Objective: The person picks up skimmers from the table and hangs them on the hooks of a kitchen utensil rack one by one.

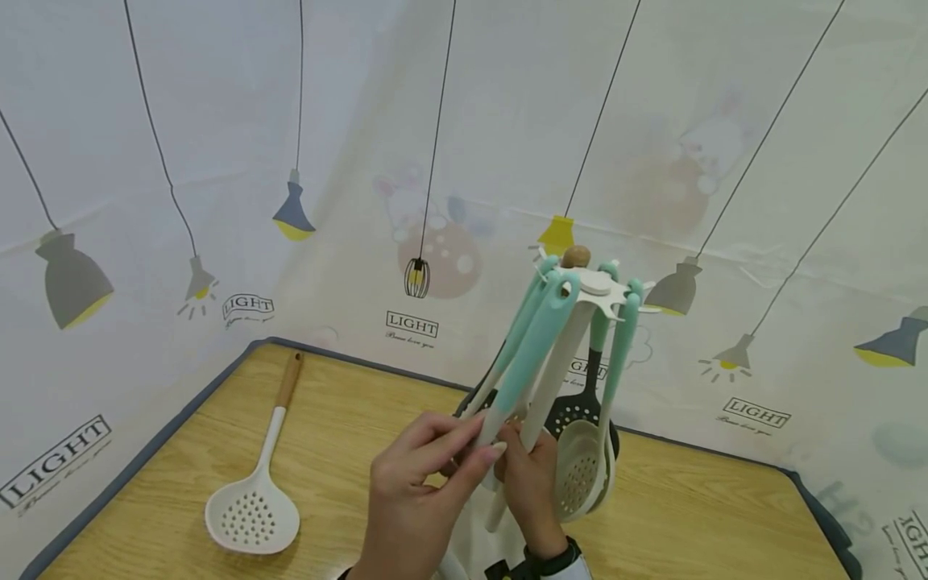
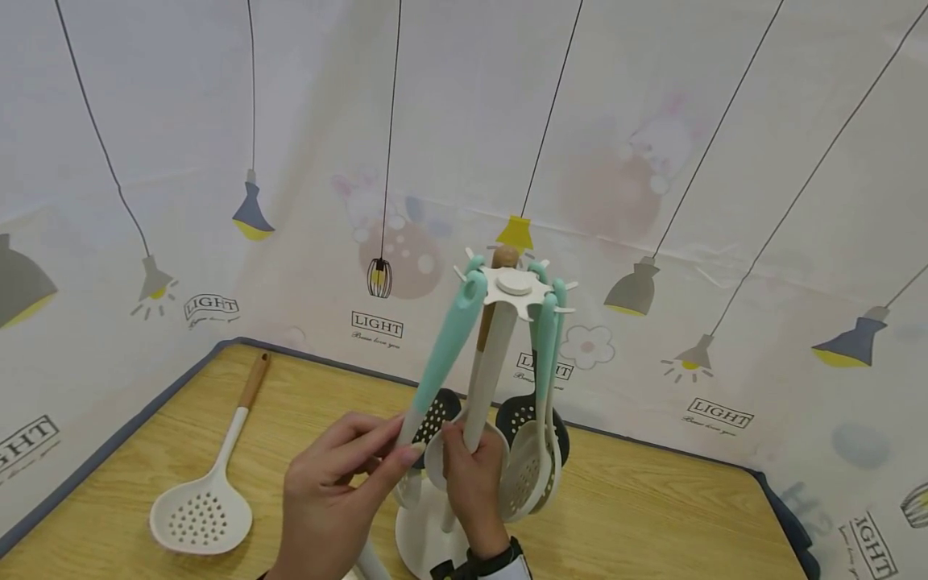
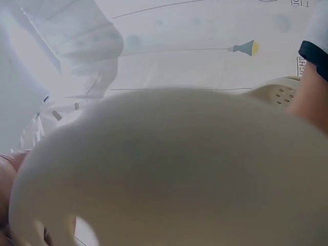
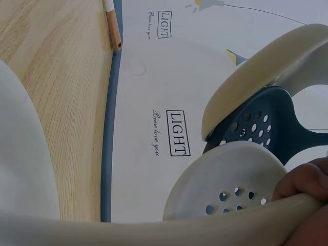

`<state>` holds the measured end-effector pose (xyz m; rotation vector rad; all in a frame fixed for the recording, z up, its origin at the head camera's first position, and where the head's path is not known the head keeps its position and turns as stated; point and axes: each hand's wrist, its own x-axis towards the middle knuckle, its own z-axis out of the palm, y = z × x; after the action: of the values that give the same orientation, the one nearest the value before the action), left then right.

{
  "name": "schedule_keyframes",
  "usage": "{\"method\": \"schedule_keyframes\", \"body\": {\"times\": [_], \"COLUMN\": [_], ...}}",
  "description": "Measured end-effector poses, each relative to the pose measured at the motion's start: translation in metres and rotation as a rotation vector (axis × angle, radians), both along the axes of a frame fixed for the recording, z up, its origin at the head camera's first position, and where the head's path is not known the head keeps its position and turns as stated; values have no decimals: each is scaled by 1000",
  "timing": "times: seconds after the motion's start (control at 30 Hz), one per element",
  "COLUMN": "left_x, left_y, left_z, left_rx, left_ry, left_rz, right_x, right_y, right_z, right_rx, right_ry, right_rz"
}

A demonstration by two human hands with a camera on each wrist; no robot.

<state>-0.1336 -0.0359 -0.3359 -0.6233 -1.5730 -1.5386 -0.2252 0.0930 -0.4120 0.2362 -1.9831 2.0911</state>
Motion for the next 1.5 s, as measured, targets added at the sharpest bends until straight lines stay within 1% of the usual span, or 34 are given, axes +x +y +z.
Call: {"method": "schedule_keyframes", "body": {"times": [0.1, 0.23, 0.4, 0.57, 0.7, 0.83, 0.9, 0.93, 1.07, 1.27, 1.43, 1.5], "left_x": [1, 2, 2, 1, -1, -2, -3, -3, -6, -8, -11, -12], "left_y": [0, 0, 0, 1, 1, 2, 2, 2, 3, 2, 3, 3], "left_z": [0, 1, 1, 0, -2, -4, -5, -5, -7, -9, -11, -12], "left_rx": [0, 1, 0, 2, -5, -11, -17, -16, -15, 2, -3, -10], "left_ry": [-14, -56, -75, -78, -55, -99, -102, -117, -138, -228, -255, -252], "left_rz": [-5, -4, -1, -5, -7, -5, -6, -10, -17, -27, -20, -21], "right_x": [1, 1, 1, 1, 1, 2, 2, 2, 2, 2, 2, 3], "right_y": [0, 1, 1, 1, 1, 1, 1, 1, 1, 3, 3, 4], "right_z": [0, 0, -1, -1, 0, 1, 1, 1, 1, -1, -2, -3], "right_rx": [4, 12, 27, 33, 24, 17, 13, 13, 11, 25, 10, 2], "right_ry": [3, 11, 22, 32, 38, 20, 10, 6, 7, 1, 17, 28], "right_rz": [-3, -3, 1, -1, 2, -3, -5, -6, 6, 12, 27, 37]}}
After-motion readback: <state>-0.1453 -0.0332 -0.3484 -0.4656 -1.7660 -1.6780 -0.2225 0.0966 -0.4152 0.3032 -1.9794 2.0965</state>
